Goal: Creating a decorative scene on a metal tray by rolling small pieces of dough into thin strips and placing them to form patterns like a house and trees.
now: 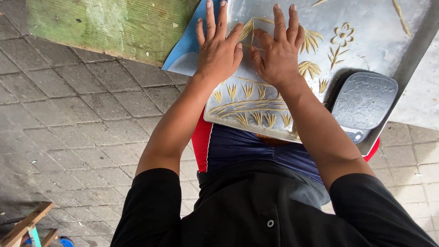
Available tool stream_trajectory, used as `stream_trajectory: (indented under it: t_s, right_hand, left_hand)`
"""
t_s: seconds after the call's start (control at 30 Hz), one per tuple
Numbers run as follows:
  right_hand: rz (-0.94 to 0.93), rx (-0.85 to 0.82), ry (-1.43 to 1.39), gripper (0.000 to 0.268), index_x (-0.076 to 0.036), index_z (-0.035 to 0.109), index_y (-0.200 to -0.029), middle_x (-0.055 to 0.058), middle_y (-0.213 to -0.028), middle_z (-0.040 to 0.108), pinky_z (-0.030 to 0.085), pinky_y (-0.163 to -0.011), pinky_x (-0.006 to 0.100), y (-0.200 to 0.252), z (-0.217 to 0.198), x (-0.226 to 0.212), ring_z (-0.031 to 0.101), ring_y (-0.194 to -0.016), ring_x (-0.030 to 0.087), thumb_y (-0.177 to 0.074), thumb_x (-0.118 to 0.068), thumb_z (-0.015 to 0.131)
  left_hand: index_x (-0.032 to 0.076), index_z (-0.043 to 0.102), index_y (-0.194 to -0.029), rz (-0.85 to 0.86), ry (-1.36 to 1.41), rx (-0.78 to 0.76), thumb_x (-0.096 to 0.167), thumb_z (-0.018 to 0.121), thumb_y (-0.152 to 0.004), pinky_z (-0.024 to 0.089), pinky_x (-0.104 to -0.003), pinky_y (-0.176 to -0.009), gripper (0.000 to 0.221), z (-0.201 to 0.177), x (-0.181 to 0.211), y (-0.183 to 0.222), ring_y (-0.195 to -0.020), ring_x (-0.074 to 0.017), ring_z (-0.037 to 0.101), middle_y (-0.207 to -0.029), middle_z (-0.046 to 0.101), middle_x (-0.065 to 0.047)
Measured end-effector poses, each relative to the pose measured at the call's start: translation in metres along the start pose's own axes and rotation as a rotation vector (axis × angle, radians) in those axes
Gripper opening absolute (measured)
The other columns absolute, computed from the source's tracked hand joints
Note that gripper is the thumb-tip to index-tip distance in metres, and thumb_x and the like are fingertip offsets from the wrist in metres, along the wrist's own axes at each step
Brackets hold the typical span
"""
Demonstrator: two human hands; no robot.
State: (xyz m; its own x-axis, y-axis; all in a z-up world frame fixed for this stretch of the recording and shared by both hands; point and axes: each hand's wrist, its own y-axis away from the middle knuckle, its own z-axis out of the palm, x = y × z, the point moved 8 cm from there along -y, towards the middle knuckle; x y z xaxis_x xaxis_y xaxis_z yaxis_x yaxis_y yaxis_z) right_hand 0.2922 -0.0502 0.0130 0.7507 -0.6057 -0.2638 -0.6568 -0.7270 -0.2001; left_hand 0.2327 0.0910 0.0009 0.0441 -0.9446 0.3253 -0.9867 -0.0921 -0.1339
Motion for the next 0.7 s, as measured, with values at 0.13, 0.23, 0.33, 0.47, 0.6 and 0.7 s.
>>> stream_trajectory:
  t_s: [0.13, 0.23, 0.33, 0.47, 0.6, 0.7]
  right_hand:
    - [0.001, -0.017, 0.004, 0.047, -0.018, 0.076, -0.138, 0.018, -0.169, 0.018, 0.026, -0.110, 0.068, -0.0008, 0.0019, 0.0022, 0.002, -0.153, 0.045, -0.116, -0.053, 0.054]
    - [0.009, -0.022, -0.004, 0.050, -0.017, 0.076, -0.138, 0.018, -0.168, 0.019, 0.026, -0.110, 0.069, -0.0026, 0.0008, 0.0002, 0.003, -0.152, 0.045, -0.116, -0.055, 0.051]
    - [0.011, -0.017, -0.001, 0.056, -0.016, 0.077, -0.138, 0.019, -0.168, 0.020, 0.026, -0.110, 0.069, -0.0026, 0.0002, 0.0003, 0.003, -0.152, 0.044, -0.118, -0.060, 0.047]
    - [0.026, -0.009, -0.016, 0.059, -0.015, 0.077, -0.136, 0.020, -0.167, 0.020, 0.027, -0.110, 0.070, -0.0032, -0.0021, 0.0004, 0.003, -0.152, 0.044, -0.118, -0.063, 0.048]
    - [0.018, 0.008, -0.028, 0.060, -0.015, 0.079, -0.132, 0.020, -0.166, 0.024, 0.026, -0.110, 0.068, -0.0055, -0.0012, -0.0005, 0.004, -0.152, 0.044, -0.117, -0.064, 0.048]
    - [0.000, 0.033, -0.018, 0.060, -0.015, 0.078, -0.134, 0.020, -0.166, 0.024, 0.029, -0.108, 0.067, -0.0050, -0.0011, -0.0003, 0.005, -0.152, 0.043, -0.116, -0.064, 0.050]
  left_hand:
    - [0.019, 0.065, -0.145, -0.002, -0.010, 0.011, 0.029, 0.065, -0.102, 0.018, -0.069, -0.123, 0.044, 0.0010, 0.0017, -0.0014, -0.155, -0.0467, -0.004, -0.169, 0.003, -0.019]
    - [0.019, 0.066, -0.144, -0.005, -0.011, 0.009, 0.029, 0.066, -0.101, 0.019, -0.069, -0.122, 0.044, 0.0007, 0.0008, -0.0018, -0.155, -0.0470, -0.004, -0.169, 0.003, -0.020]
    - [0.019, 0.066, -0.144, -0.004, -0.003, 0.014, 0.029, 0.066, -0.102, 0.018, -0.069, -0.123, 0.043, 0.0014, 0.0007, -0.0008, -0.156, -0.0467, -0.005, -0.170, 0.002, -0.019]
    - [0.018, 0.066, -0.144, 0.002, 0.003, 0.019, 0.028, 0.065, -0.103, 0.018, -0.069, -0.123, 0.042, -0.0008, 0.0018, 0.0001, -0.156, -0.0469, -0.004, -0.170, 0.003, -0.019]
    - [0.019, 0.066, -0.144, -0.002, 0.001, 0.017, 0.029, 0.064, -0.103, 0.017, -0.069, -0.124, 0.042, -0.0007, 0.0017, -0.0007, -0.156, -0.0467, -0.004, -0.170, 0.003, -0.019]
    - [0.019, 0.066, -0.144, -0.006, 0.005, 0.012, 0.028, 0.065, -0.101, 0.019, -0.069, -0.123, 0.043, -0.0004, 0.0015, -0.0015, -0.156, -0.0471, -0.002, -0.169, 0.004, -0.019]
